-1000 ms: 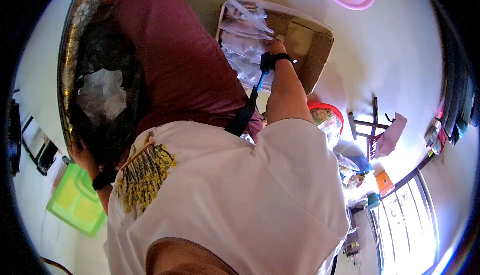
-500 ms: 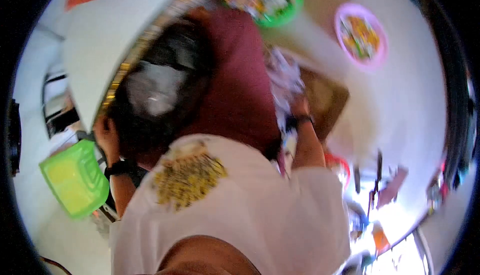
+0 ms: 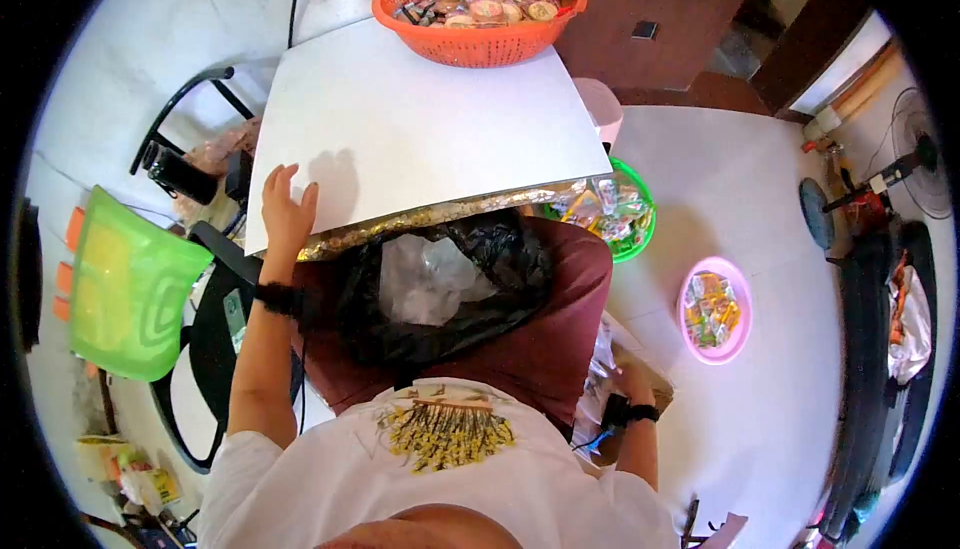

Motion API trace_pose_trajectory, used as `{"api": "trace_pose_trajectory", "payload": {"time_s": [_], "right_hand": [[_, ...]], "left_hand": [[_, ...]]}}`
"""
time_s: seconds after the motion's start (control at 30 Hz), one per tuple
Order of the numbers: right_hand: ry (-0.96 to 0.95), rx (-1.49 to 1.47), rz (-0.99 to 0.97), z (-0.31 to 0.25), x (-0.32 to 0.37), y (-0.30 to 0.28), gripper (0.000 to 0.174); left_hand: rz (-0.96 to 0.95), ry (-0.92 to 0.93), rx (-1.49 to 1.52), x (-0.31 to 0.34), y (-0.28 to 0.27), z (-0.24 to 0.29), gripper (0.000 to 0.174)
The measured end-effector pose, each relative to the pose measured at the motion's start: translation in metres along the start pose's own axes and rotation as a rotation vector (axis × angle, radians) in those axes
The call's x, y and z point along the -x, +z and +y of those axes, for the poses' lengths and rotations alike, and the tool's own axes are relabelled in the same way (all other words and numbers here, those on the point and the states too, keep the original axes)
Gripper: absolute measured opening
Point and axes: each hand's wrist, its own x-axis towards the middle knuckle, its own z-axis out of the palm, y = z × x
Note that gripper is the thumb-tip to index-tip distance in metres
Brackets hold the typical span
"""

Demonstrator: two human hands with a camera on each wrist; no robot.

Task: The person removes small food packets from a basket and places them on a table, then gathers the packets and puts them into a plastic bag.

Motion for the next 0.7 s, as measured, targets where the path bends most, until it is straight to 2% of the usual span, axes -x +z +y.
{"api": "trace_pose_trajectory", "payload": {"time_s": [0.07, 0.1, 0.13, 0.17, 0.2, 0.27, 0.37, 0.47, 0.53, 0.57, 0.6, 0.63, 0.7], "right_hand": [[-0.085, 0.129, 0.067, -0.004, -0.02, -0.035, 0.032], [-0.131, 0.079, 0.196, -0.031, -0.013, -0.07, 0.031], [-0.08, 0.112, 0.283, -0.072, -0.004, -0.109, 0.029], [-0.158, 0.204, 0.41, -0.096, -0.008, -0.134, 0.025], [-0.236, 0.147, 0.567, -0.131, -0.007, -0.156, 0.02], [-0.35, 0.038, 0.667, -0.185, -0.012, -0.184, 0.017], [-0.503, -0.084, 0.691, -0.222, -0.022, -0.199, 0.016], [-0.535, -0.181, 0.644, -0.214, -0.04, -0.194, 0.016], [-0.619, -0.089, 0.765, -0.2, -0.059, -0.2, 0.016], [-0.442, -0.05, 0.684, -0.197, -0.068, -0.213, 0.019], [-0.29, -0.226, 0.57, -0.218, -0.057, -0.231, 0.023], [-0.359, -0.254, 0.621, -0.22, -0.065, -0.244, 0.026], [-0.492, -0.615, 0.594, -0.23, -0.08, -0.259, 0.024]], "left_hand": [[-0.137, -0.129, -0.031, -0.01, 0.022, -0.008, 0.049], [-0.229, -0.217, -0.041, -0.015, 0.031, -0.007, 0.051], [-0.321, -0.306, -0.052, -0.019, 0.038, -0.005, 0.054], [-0.361, -0.337, -0.098, -0.022, 0.043, -0.004, 0.055], [-0.4, -0.366, -0.146, -0.025, 0.049, -0.002, 0.057], [-0.432, -0.383, -0.204, -0.031, 0.055, 0.006, 0.059], [-0.449, -0.332, -0.26, -0.028, 0.049, 0.025, 0.059], [-0.391, -0.28, -0.353, -0.028, 0.051, 0.028, 0.056], [-0.36, -0.184, -0.43, -0.018, 0.062, 0.021, 0.053], [-0.512, -0.181, -0.414, -0.029, 0.046, 0.035, 0.05], [-0.385, -0.099, -0.449, -0.019, 0.063, 0.019, 0.049], [-0.412, -0.115, -0.402, -0.021, 0.061, 0.02, 0.051], [-0.36, -0.113, -0.378, -0.018, 0.068, 0.017, 0.052]]}}
